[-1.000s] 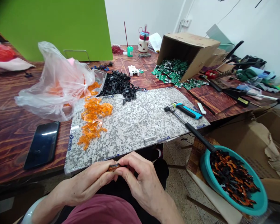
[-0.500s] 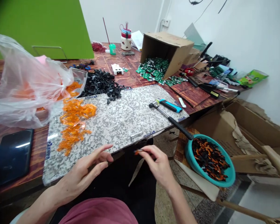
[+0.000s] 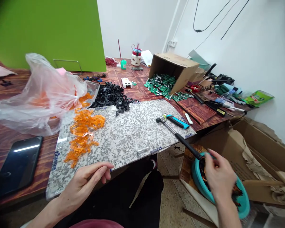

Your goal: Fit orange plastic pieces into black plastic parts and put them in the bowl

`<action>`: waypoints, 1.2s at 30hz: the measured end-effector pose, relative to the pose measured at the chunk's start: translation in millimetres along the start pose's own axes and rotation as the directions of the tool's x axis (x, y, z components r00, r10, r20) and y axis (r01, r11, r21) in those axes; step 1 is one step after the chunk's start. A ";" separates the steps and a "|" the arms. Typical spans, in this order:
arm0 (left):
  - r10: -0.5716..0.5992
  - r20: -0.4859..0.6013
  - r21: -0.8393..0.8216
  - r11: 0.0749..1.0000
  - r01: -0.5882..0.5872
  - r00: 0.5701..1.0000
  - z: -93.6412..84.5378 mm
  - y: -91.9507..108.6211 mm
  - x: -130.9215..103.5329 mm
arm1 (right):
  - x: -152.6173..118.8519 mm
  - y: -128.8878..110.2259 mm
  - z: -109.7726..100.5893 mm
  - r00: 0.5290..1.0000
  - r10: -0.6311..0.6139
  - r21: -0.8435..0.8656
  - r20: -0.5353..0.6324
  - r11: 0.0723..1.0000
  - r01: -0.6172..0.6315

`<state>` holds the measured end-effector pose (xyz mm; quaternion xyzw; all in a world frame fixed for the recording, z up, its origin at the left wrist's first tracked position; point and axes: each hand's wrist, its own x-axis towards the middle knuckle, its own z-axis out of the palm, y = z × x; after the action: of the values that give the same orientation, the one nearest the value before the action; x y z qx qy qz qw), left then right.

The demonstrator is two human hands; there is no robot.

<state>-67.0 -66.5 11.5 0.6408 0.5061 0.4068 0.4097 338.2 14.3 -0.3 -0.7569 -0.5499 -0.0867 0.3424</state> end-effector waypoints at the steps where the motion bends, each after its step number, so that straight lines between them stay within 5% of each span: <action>1: -0.007 0.001 -0.007 1.000 0.007 1.000 0.2 -1.4 0.3 | 1.7 -35.1 9.6 0.994 -0.110 0.115 0.007 0.987 0.109; 4: -0.033 0.003 -0.024 0.999 0.033 0.999 0.1 -5.0 0.7 | 7.2 -141.6 46.8 0.909 -0.376 0.407 0.177 0.869 0.281; 7: -0.065 0.010 -0.038 0.997 0.066 0.998 -1.3 -6.0 0.3 | 10.7 -226.5 88.9 0.810 -0.510 0.483 0.290 0.808 0.336; 10: -0.063 0.023 -0.043 0.997 0.064 0.998 -2.6 -5.2 -0.1 | 6.9 -283.5 125.1 0.744 -0.544 0.484 0.387 0.807 0.338; 13: -0.044 0.031 -0.048 0.998 0.045 0.999 -3.6 -4.5 0.2 | -2.1 -315.7 147.0 0.734 -0.490 0.438 0.471 0.852 0.287; 16: -0.050 0.035 -0.073 0.996 0.052 0.998 -4.6 -5.1 0.8 | -7.8 -323.5 150.7 0.734 -0.422 0.419 0.532 0.885 0.205; 20: -0.075 0.024 -0.135 0.988 0.078 0.997 -5.1 -8.3 0.9 | -8.4 -301.6 128.2 0.698 -0.422 0.508 0.579 0.856 0.097; 26: -0.229 -0.058 -0.383 0.904 0.190 0.972 -3.5 -11.2 4.9 | -30.2 -254.2 62.2 0.536 -0.508 0.657 0.674 0.744 -0.122; 31: -0.315 -0.115 -0.582 0.790 0.193 0.942 -1.3 -11.8 10.9 | -58.5 -240.3 24.6 0.408 -0.577 0.704 0.707 0.629 -0.330; 33: -0.329 -0.127 -0.617 0.765 0.185 0.936 -2.1 -11.5 11.1 | -63.4 -238.7 18.0 0.396 -0.582 0.700 0.710 0.640 -0.317; 36: -0.320 -0.129 -0.547 0.813 0.202 0.939 -6.5 -8.8 9.7 | -63.4 -237.8 10.9 0.426 -0.630 0.720 0.649 0.690 -0.075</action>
<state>-74.3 -54.9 6.5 0.3805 0.5001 0.5358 0.5640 99.4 10.2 59.9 -0.4065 -0.7625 0.4453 0.2347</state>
